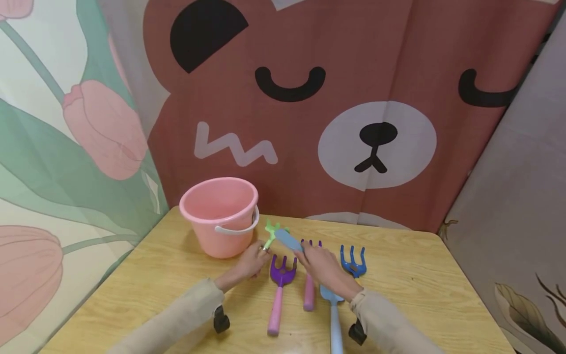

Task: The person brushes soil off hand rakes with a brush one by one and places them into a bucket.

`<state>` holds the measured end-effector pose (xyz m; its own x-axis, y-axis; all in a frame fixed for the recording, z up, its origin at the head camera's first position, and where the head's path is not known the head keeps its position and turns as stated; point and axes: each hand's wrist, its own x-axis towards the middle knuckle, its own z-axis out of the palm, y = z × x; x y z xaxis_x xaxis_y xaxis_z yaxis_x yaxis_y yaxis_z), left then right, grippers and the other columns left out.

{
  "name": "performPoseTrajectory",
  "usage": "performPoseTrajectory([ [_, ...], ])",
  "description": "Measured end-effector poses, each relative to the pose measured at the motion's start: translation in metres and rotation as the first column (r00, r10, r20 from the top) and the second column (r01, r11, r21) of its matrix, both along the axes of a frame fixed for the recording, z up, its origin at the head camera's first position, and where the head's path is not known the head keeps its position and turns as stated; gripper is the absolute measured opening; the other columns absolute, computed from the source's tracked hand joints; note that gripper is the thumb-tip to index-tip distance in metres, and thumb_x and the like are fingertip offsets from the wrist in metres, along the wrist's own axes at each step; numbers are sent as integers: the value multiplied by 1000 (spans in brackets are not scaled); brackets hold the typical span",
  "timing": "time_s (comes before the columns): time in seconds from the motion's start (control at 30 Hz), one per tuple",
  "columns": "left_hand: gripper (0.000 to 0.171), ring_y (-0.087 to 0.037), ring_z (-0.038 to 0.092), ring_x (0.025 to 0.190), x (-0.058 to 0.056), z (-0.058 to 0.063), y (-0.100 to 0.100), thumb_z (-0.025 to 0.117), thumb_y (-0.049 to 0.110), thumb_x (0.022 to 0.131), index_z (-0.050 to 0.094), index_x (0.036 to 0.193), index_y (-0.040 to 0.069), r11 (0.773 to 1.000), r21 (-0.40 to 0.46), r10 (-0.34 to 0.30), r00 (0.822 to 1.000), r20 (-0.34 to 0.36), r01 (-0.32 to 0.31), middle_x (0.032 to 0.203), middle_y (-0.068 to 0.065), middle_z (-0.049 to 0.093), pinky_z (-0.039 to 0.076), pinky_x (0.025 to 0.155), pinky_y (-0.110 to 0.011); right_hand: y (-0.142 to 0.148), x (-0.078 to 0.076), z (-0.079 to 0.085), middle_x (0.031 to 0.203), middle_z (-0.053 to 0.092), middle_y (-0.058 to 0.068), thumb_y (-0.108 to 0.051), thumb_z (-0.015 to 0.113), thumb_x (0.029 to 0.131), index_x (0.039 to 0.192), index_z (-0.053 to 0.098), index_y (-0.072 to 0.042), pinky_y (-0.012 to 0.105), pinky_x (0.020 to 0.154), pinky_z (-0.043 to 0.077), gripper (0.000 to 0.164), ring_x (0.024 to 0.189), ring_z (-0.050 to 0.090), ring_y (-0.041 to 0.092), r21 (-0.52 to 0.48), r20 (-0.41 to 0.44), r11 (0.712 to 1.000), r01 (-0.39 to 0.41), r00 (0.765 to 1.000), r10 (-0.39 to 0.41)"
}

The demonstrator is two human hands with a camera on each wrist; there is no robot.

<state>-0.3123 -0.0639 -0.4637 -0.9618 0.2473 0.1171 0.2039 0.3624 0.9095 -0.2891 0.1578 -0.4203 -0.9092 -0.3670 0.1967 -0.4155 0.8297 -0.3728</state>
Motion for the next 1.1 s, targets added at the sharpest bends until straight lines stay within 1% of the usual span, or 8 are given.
performPoseTrajectory([
  [0.1,13,-7,39,36,2,0,2,59,1,93,53,103,-4,1000,2,9,1000,6,-9,63,0,45,33,32,-18,-3,-2,-1,59,47,-3,-29,52,104,104,62,-4,30,46,42,27,48,46,11,8,-2,1000,-10,1000,10],
  [0.17,15,-7,38,36,2,-1,2,59,1,93,53,105,-5,1000,7,18,1000,5,-18,63,0,44,32,31,-18,-4,-2,-3,58,46,-3,-30,52,104,101,63,-6,30,46,42,27,47,46,11,14,6,1000,-2,1000,2],
  [0.33,14,-7,38,36,2,-3,2,59,2,94,53,105,-6,998,33,52,999,7,-53,64,0,45,32,31,-18,-1,1,-6,61,50,-3,-31,51,105,117,63,0,33,53,47,36,52,49,12,42,55,999,28,998,-30],
  [0.43,14,-7,37,35,1,-5,0,58,2,94,52,104,-6,997,46,69,998,10,-69,64,-1,45,32,30,-18,2,4,-5,62,50,-2,-31,51,104,122,62,2,32,51,46,39,51,49,13,51,85,998,39,995,-43],
  [0.6,10,-7,37,33,0,-4,-3,58,1,94,52,101,-4,997,34,71,997,-9,-71,62,0,45,31,29,-19,10,7,-3,59,46,0,-28,54,103,110,64,-2,29,44,39,28,45,45,12,56,66,998,40,997,-43],
  [0.77,12,-6,37,34,1,-2,-2,57,1,94,51,102,-6,999,33,44,999,-17,-44,64,-1,46,31,30,-19,7,4,1,64,52,0,-27,54,104,122,62,2,29,49,45,35,46,48,10,36,42,999,8,999,-9],
  [0.93,13,-7,38,35,3,-1,-2,58,1,94,52,104,-5,1000,9,25,1000,-7,-25,64,0,45,32,31,-19,-3,-1,4,64,54,-2,-25,53,104,116,64,3,33,55,49,32,54,51,10,46,-19,996,-70,997,71],
  [1.1,14,-7,37,35,3,1,-1,59,2,94,52,105,-5,1000,1,10,1000,-26,-10,62,1,44,32,30,-19,-9,-4,8,64,53,-2,-25,51,105,125,60,7,31,52,48,39,51,49,9,38,-40,996,-81,996,83],
])
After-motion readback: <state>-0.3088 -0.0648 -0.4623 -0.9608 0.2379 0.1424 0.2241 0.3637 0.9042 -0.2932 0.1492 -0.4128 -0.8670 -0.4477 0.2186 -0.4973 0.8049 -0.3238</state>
